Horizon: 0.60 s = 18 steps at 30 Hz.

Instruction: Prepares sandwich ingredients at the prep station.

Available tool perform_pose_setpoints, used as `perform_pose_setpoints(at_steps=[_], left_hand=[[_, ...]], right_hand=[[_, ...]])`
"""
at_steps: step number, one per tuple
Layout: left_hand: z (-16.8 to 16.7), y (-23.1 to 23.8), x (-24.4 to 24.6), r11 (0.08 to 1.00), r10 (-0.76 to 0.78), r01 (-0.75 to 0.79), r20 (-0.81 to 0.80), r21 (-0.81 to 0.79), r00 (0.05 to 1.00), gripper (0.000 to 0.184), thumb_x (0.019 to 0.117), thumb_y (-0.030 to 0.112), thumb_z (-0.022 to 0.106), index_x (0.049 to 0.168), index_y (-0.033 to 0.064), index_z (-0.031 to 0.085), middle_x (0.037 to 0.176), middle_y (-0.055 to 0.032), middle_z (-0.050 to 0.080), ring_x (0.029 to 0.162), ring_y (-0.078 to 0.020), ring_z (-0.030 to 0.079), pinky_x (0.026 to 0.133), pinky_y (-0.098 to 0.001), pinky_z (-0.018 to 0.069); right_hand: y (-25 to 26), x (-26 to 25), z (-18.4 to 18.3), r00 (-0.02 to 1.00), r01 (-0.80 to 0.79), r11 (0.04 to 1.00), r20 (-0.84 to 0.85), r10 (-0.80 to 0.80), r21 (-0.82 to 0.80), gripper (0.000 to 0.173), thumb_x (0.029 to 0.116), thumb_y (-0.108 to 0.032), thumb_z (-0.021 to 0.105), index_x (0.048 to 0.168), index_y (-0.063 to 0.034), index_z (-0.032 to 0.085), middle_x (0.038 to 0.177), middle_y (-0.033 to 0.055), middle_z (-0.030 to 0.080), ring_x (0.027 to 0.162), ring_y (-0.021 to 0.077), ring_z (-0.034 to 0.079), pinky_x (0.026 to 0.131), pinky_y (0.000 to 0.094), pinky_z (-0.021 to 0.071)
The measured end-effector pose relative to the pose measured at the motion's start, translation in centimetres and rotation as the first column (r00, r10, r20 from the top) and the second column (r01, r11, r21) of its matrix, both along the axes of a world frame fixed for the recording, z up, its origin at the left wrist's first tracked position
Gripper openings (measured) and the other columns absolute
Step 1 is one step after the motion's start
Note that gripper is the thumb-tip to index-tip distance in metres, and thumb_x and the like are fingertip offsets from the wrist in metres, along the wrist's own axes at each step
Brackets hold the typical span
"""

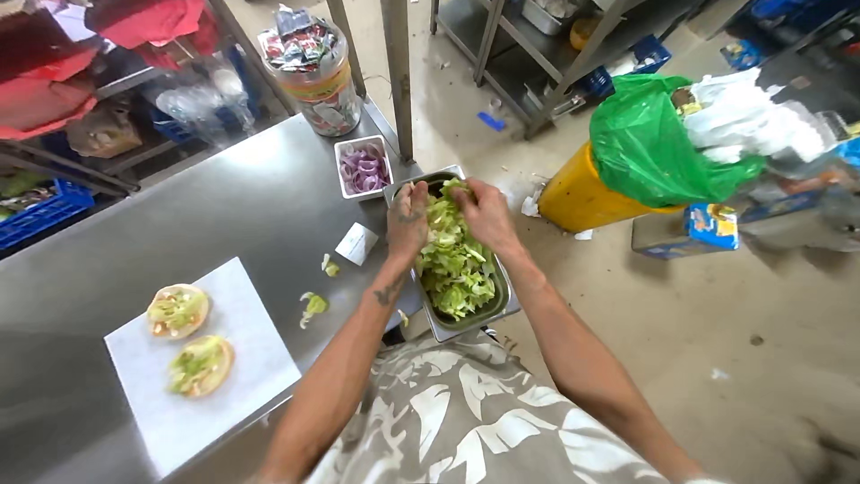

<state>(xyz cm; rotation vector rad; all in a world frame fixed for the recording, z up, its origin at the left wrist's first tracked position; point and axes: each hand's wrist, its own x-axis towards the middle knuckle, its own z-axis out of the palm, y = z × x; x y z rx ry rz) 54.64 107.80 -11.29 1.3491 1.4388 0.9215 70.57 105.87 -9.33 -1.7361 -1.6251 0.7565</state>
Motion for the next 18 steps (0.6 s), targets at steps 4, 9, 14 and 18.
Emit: perform_pose_setpoints(at_steps=[4, 9, 14, 18], left_hand=[[-0.8, 0.4, -1.3, 0.995, 0.097, -0.096, 0.045, -0.031, 0.994, 0.050, 0.1074, 0.050, 0.044, 0.121, 0.0048, 0.062, 0.102, -0.0141, 0.064, 0.096, -0.0247, 0.064, 0.087, -0.0486, 0.0535], [-0.3, 0.4, -1.0, 0.958, -0.136, 0.163, 0.126, -0.237, 0.983, 0.048, 0.1080, 0.031, 0.053, 0.146, 0.0066, 0.037, 0.120, -0.0214, 0.062, 0.090, -0.0299, 0.070, 0.073, -0.0468, 0.0620], [-0.5, 0.0, -1.9, 0.929, -0.099, 0.219, 0.371, -0.299, 0.924, 0.047, 0.0992, -0.004, 0.053, 0.145, 0.0017, 0.043, 0.128, -0.0205, 0.059, 0.106, -0.0263, 0.066, 0.091, -0.0413, 0.0583], [-1.9, 0.3, -2.2, 0.976, -0.128, 0.165, 0.243, -0.140, 0.962, 0.039, 0.0895, -0.006, 0.064, 0.128, -0.0014, 0.060, 0.116, -0.0173, 0.066, 0.099, -0.0219, 0.068, 0.086, -0.0397, 0.0593]], right_hand=[[0.2, 2.5, -0.8, 0.997, 0.063, 0.998, 0.051, -0.063, 0.014, 0.041, 0.1056, -0.040, 0.055, 0.097, -0.0025, 0.068, 0.076, 0.0117, 0.063, 0.071, 0.0277, 0.063, 0.067, 0.0520, 0.0515], [0.3, 2.6, -0.3, 0.983, -0.183, 0.932, -0.088, 0.163, -0.314, 0.052, 0.0997, -0.032, 0.068, 0.146, -0.0133, 0.052, 0.122, 0.0180, 0.068, 0.090, 0.0313, 0.073, 0.077, 0.0536, 0.0621], [-0.5, 2.7, -0.8, 0.979, -0.194, 0.930, -0.114, 0.167, -0.311, 0.054, 0.0976, -0.008, 0.066, 0.149, -0.0141, 0.050, 0.123, 0.0189, 0.068, 0.095, 0.0317, 0.073, 0.085, 0.0533, 0.0614], [-0.9, 1.9, -0.4, 0.997, -0.074, 0.962, -0.028, 0.069, -0.262, 0.032, 0.0984, -0.020, 0.070, 0.127, -0.0073, 0.065, 0.101, 0.0131, 0.074, 0.082, 0.0242, 0.075, 0.078, 0.0463, 0.0641]])
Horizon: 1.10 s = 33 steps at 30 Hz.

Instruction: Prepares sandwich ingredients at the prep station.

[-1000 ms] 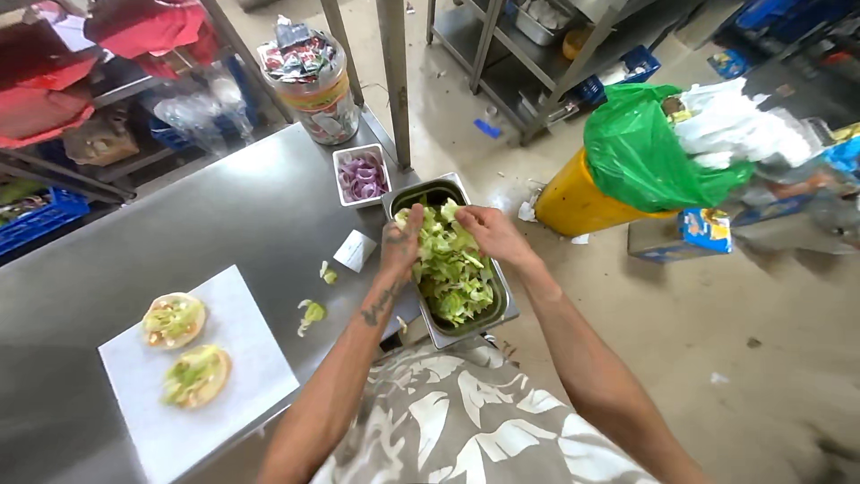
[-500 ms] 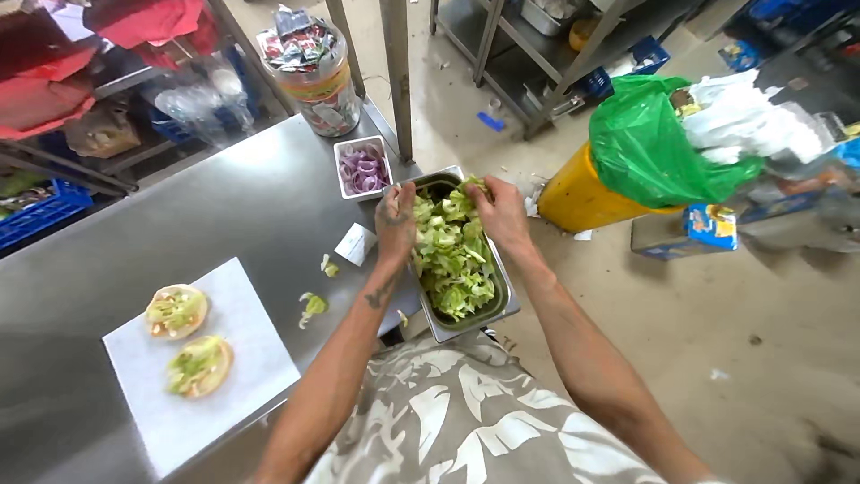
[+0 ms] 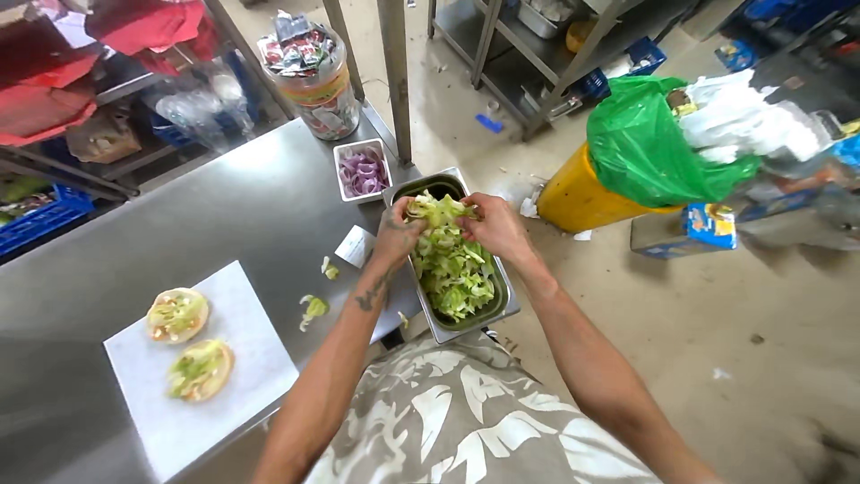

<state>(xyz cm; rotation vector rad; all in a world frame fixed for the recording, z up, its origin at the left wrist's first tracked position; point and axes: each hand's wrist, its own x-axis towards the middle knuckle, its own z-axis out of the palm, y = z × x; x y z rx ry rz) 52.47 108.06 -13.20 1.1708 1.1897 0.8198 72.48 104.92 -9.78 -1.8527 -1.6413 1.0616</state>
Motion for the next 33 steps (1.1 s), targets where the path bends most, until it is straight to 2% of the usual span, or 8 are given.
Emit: perform_pose_setpoints(at_steps=[4, 7, 9, 18, 24, 28, 31, 33], left_hand=[[1.0, -0.1, 0.3, 0.998, 0.012, -0.006, 0.094, -0.065, 0.996, 0.034, 0.0932, -0.006, 0.063, 0.127, -0.0041, 0.058, 0.115, -0.0191, 0.065, 0.095, -0.0250, 0.070, 0.082, -0.0415, 0.0623], [1.5, -0.3, 0.6, 0.987, 0.022, 0.009, 0.194, -0.160, 0.981, 0.028, 0.0980, 0.001, 0.063, 0.125, -0.0024, 0.057, 0.108, -0.0145, 0.068, 0.091, -0.0227, 0.071, 0.080, -0.0404, 0.0626], [1.5, -0.5, 0.8, 0.978, 0.028, 0.025, 0.247, -0.208, 0.969, 0.024, 0.1002, 0.002, 0.061, 0.123, -0.0027, 0.058, 0.104, -0.0127, 0.067, 0.090, -0.0211, 0.070, 0.081, -0.0400, 0.0616], [0.4, -0.7, 1.4, 0.980, 0.032, 0.006, 0.186, -0.199, 0.982, 0.023, 0.1056, 0.011, 0.054, 0.123, -0.0027, 0.058, 0.109, -0.0154, 0.066, 0.094, -0.0236, 0.068, 0.080, -0.0438, 0.0606], [0.7, -0.8, 1.3, 0.994, -0.042, 0.054, 0.117, -0.098, 0.992, 0.028, 0.0992, 0.011, 0.066, 0.122, -0.0032, 0.057, 0.105, -0.0152, 0.066, 0.087, -0.0217, 0.070, 0.075, -0.0397, 0.0625], [0.7, -1.1, 1.5, 0.979, -0.003, 0.046, -0.207, 0.201, 0.978, 0.020, 0.0957, 0.016, 0.071, 0.108, 0.0010, 0.067, 0.097, -0.0109, 0.070, 0.087, -0.0182, 0.069, 0.082, -0.0396, 0.0584], [0.1, -1.7, 2.1, 0.935, 0.131, -0.042, -0.231, 0.353, 0.964, 0.018, 0.0942, 0.016, 0.072, 0.105, 0.0022, 0.067, 0.092, -0.0099, 0.070, 0.084, -0.0178, 0.069, 0.080, -0.0396, 0.0576], [0.4, -1.8, 2.1, 0.962, 0.161, -0.136, -0.089, 0.238, 0.983, 0.026, 0.0970, 0.014, 0.069, 0.115, -0.0030, 0.064, 0.097, -0.0132, 0.069, 0.085, -0.0186, 0.069, 0.082, -0.0389, 0.0582]], right_hand=[[0.3, 0.4, -0.4, 0.994, -0.031, 0.999, -0.109, 0.033, 0.024, 0.041, 0.0957, -0.031, 0.073, 0.128, -0.0067, 0.065, 0.099, 0.0133, 0.073, 0.077, 0.0242, 0.072, 0.072, 0.0470, 0.0616], [0.3, 0.2, -0.6, 0.964, -0.075, 0.996, -0.259, 0.063, -0.037, 0.056, 0.0964, -0.032, 0.073, 0.145, -0.0120, 0.054, 0.119, 0.0160, 0.069, 0.086, 0.0257, 0.073, 0.072, 0.0466, 0.0638], [0.3, -0.4, -0.9, 0.967, -0.069, 0.997, -0.245, 0.063, -0.020, 0.053, 0.0949, -0.027, 0.075, 0.143, -0.0129, 0.056, 0.121, 0.0161, 0.068, 0.089, 0.0266, 0.073, 0.074, 0.0480, 0.0632], [0.3, -0.8, -1.0, 0.965, 0.027, 0.999, -0.262, -0.036, -0.038, 0.037, 0.0969, -0.024, 0.072, 0.126, -0.0038, 0.063, 0.096, 0.0143, 0.070, 0.069, 0.0214, 0.067, 0.064, 0.0407, 0.0587], [0.1, -0.6, -1.7, 0.973, 0.003, 0.998, -0.231, 0.010, 0.056, 0.035, 0.0907, -0.024, 0.078, 0.117, -0.0035, 0.066, 0.096, 0.0135, 0.070, 0.081, 0.0233, 0.069, 0.075, 0.0470, 0.0587], [0.3, -1.0, -1.5, 0.982, 0.007, 1.000, -0.187, -0.001, 0.029, 0.032, 0.0932, -0.025, 0.075, 0.116, -0.0037, 0.066, 0.097, 0.0138, 0.070, 0.086, 0.0254, 0.069, 0.080, 0.0504, 0.0576], [0.3, -1.6, -1.3, 0.940, 0.103, 0.993, -0.320, -0.116, -0.057, 0.026, 0.0978, -0.020, 0.070, 0.116, -0.0025, 0.063, 0.086, 0.0092, 0.066, 0.061, 0.0151, 0.061, 0.057, 0.0338, 0.0552], [-0.1, -1.4, -1.3, 0.788, 0.216, 0.962, -0.551, -0.274, -0.170, 0.023, 0.1018, -0.014, 0.064, 0.122, -0.0028, 0.058, 0.086, 0.0052, 0.064, 0.057, 0.0088, 0.056, 0.052, 0.0243, 0.0519]])
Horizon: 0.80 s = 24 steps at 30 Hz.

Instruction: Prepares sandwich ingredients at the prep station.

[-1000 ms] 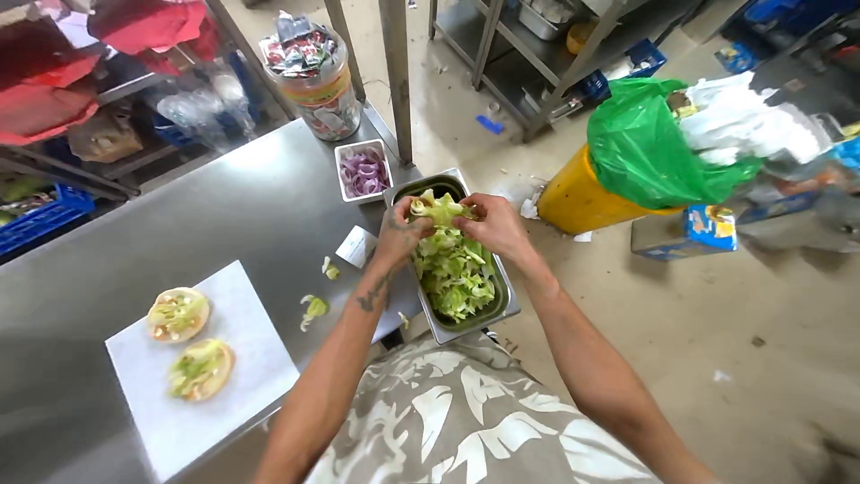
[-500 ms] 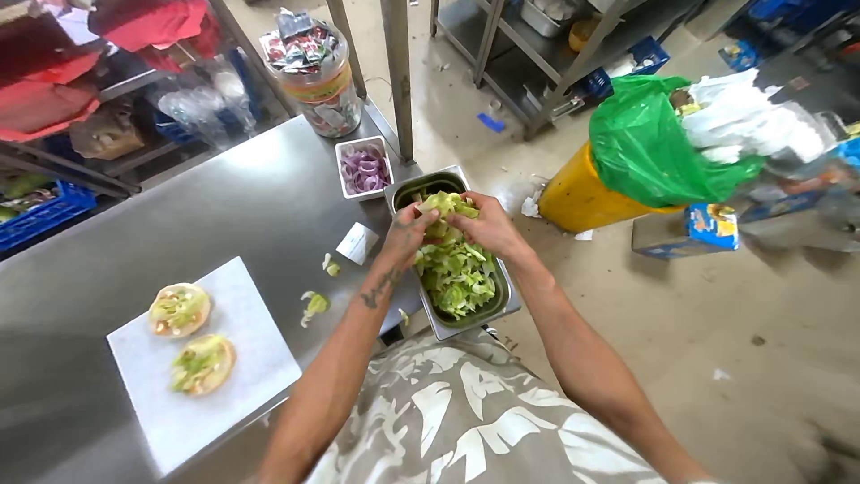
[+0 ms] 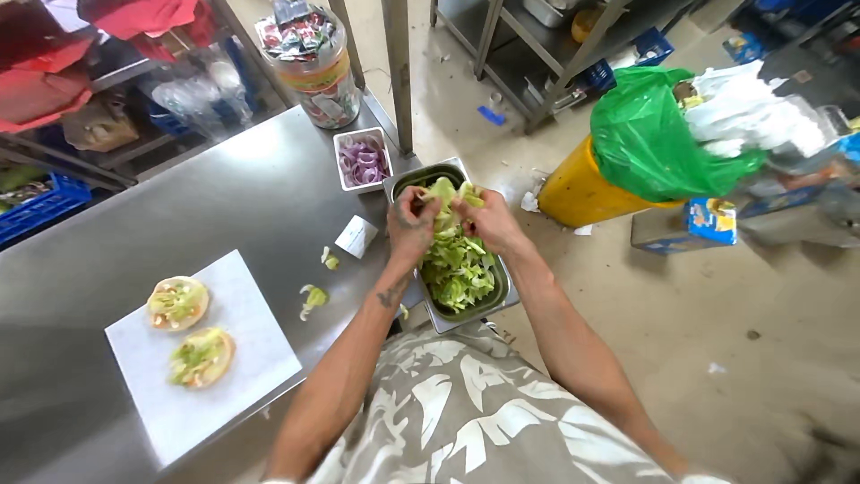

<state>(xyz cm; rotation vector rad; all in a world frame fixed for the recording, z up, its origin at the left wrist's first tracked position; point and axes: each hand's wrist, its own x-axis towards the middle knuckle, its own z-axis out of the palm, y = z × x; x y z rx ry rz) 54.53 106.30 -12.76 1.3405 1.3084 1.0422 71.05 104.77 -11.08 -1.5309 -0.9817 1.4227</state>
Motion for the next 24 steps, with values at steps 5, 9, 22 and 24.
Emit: perform_pose_setpoints(at_steps=[5, 9, 22, 24], left_hand=[[-0.8, 1.0, -1.3, 0.972, -0.084, 0.088, 0.026, -0.216, 0.996, 0.033, 0.1006, 0.016, 0.066, 0.126, -0.0044, 0.058, 0.109, -0.0185, 0.069, 0.090, -0.0252, 0.073, 0.082, -0.0430, 0.0635], [-0.8, 0.6, -1.1, 0.946, -0.304, 0.244, -0.326, -0.214, 0.895, 0.043, 0.1026, 0.025, 0.063, 0.142, 0.0084, 0.056, 0.128, -0.0185, 0.066, 0.115, -0.0327, 0.066, 0.100, -0.0555, 0.0514], [0.6, 1.5, -0.4, 0.908, -0.057, 0.166, 0.278, -0.385, 0.959, 0.028, 0.1047, 0.023, 0.059, 0.123, 0.0012, 0.063, 0.107, -0.0099, 0.065, 0.087, -0.0172, 0.063, 0.075, -0.0362, 0.0558], [0.5, 1.5, -1.0, 0.886, -0.005, 0.172, 0.362, -0.430, 0.932, 0.030, 0.1057, 0.022, 0.056, 0.128, 0.0021, 0.060, 0.109, -0.0094, 0.064, 0.089, -0.0176, 0.063, 0.079, -0.0384, 0.0569]], right_hand=[[-1.1, 1.8, -0.4, 0.962, 0.099, 0.994, -0.250, -0.108, -0.049, 0.030, 0.1009, -0.008, 0.063, 0.130, -0.0058, 0.057, 0.098, 0.0090, 0.069, 0.070, 0.0153, 0.067, 0.062, 0.0300, 0.0599], [-1.6, 1.6, 0.2, 0.977, 0.064, 0.998, -0.201, -0.069, -0.030, 0.029, 0.0988, -0.004, 0.063, 0.128, -0.0044, 0.057, 0.096, 0.0088, 0.069, 0.072, 0.0165, 0.069, 0.064, 0.0324, 0.0617], [-1.9, 1.1, 0.8, 0.960, -0.018, 0.993, 0.280, -0.016, 0.119, 0.036, 0.0954, -0.014, 0.071, 0.127, -0.0028, 0.059, 0.098, 0.0143, 0.070, 0.070, 0.0212, 0.072, 0.065, 0.0390, 0.0649], [-1.8, 1.7, 0.3, 0.889, -0.133, 0.984, 0.452, 0.067, 0.117, 0.042, 0.0944, -0.020, 0.073, 0.131, -0.0062, 0.059, 0.104, 0.0155, 0.071, 0.079, 0.0258, 0.074, 0.072, 0.0470, 0.0643]])
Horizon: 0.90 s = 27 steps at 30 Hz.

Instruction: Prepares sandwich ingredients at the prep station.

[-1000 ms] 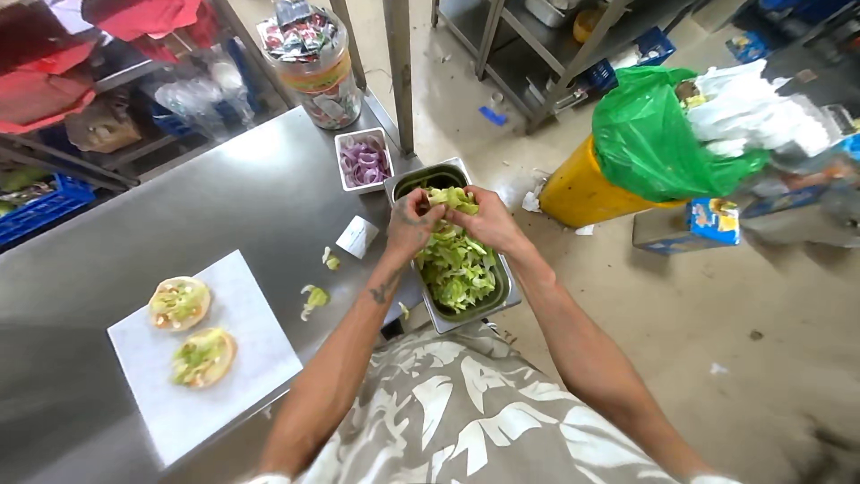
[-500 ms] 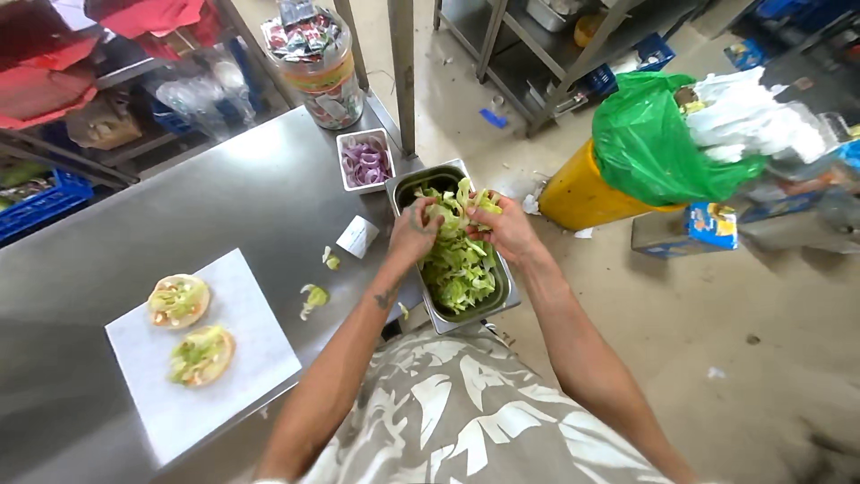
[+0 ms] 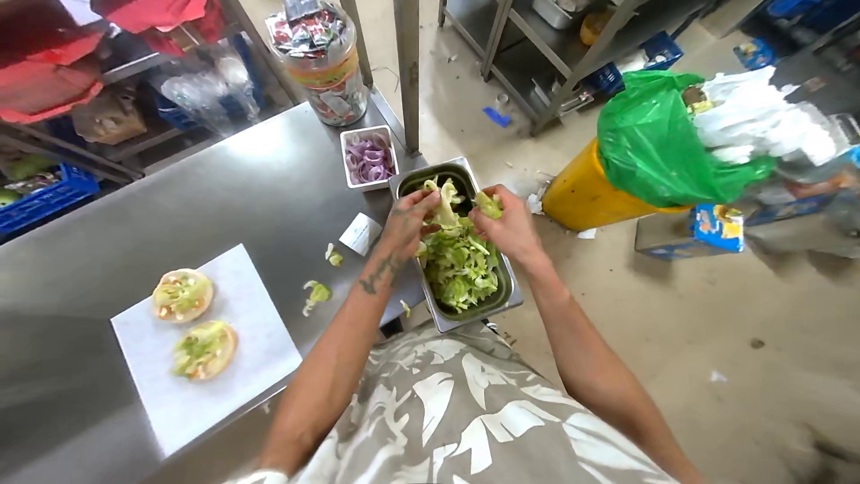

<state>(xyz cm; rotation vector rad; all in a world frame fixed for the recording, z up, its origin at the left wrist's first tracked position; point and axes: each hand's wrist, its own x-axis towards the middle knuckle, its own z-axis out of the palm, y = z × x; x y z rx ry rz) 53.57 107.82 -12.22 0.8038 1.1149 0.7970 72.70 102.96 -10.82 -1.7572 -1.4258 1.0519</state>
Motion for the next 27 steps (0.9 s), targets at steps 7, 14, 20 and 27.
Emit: perform_pose_setpoints(at_steps=[7, 14, 20, 27], left_hand=[[1.0, -0.6, -0.3, 0.995, 0.070, -0.067, 0.048, -0.076, 0.996, 0.028, 0.1050, 0.019, 0.058, 0.129, 0.0035, 0.059, 0.107, -0.0080, 0.065, 0.086, -0.0164, 0.064, 0.076, -0.0360, 0.0578], [1.1, -0.5, -0.4, 0.960, -0.131, 0.210, -0.371, 0.183, 0.919, 0.041, 0.1046, 0.035, 0.059, 0.136, 0.0092, 0.059, 0.115, -0.0116, 0.069, 0.093, -0.0214, 0.068, 0.080, -0.0414, 0.0581], [1.3, -1.4, -0.5, 0.775, -0.159, 0.613, -0.890, 0.156, 0.428, 0.028, 0.1015, 0.018, 0.059, 0.125, 0.0089, 0.071, 0.117, -0.0185, 0.070, 0.111, -0.0377, 0.066, 0.096, -0.0598, 0.0519], [1.2, -3.3, -7.1, 0.726, 0.032, 0.545, -0.812, 0.419, 0.582, 0.028, 0.0982, 0.015, 0.065, 0.126, 0.0097, 0.070, 0.132, -0.0145, 0.062, 0.117, -0.0283, 0.064, 0.098, -0.0471, 0.0554]], right_hand=[[-0.9, -1.5, 2.3, 0.924, -0.175, 0.972, 0.368, 0.106, 0.159, 0.031, 0.0978, -0.023, 0.068, 0.128, -0.0136, 0.071, 0.131, 0.0156, 0.065, 0.116, 0.0319, 0.065, 0.096, 0.0523, 0.0543], [-0.7, -2.4, 1.9, 0.951, 0.001, 0.915, 0.284, -0.126, 0.404, 0.021, 0.0964, -0.021, 0.067, 0.107, -0.0044, 0.075, 0.092, 0.0094, 0.073, 0.072, 0.0208, 0.068, 0.067, 0.0411, 0.0577], [-1.8, -0.9, -0.4, 0.941, -0.022, 0.952, 0.328, -0.083, 0.306, 0.023, 0.0979, -0.019, 0.065, 0.109, -0.0013, 0.074, 0.096, 0.0130, 0.075, 0.082, 0.0247, 0.072, 0.077, 0.0442, 0.0606], [-3.1, 0.4, 0.2, 0.966, -0.029, 0.979, 0.257, -0.024, 0.200, 0.056, 0.1012, -0.020, 0.066, 0.152, -0.0080, 0.045, 0.106, 0.0171, 0.073, 0.082, 0.0289, 0.072, 0.074, 0.0493, 0.0604]])
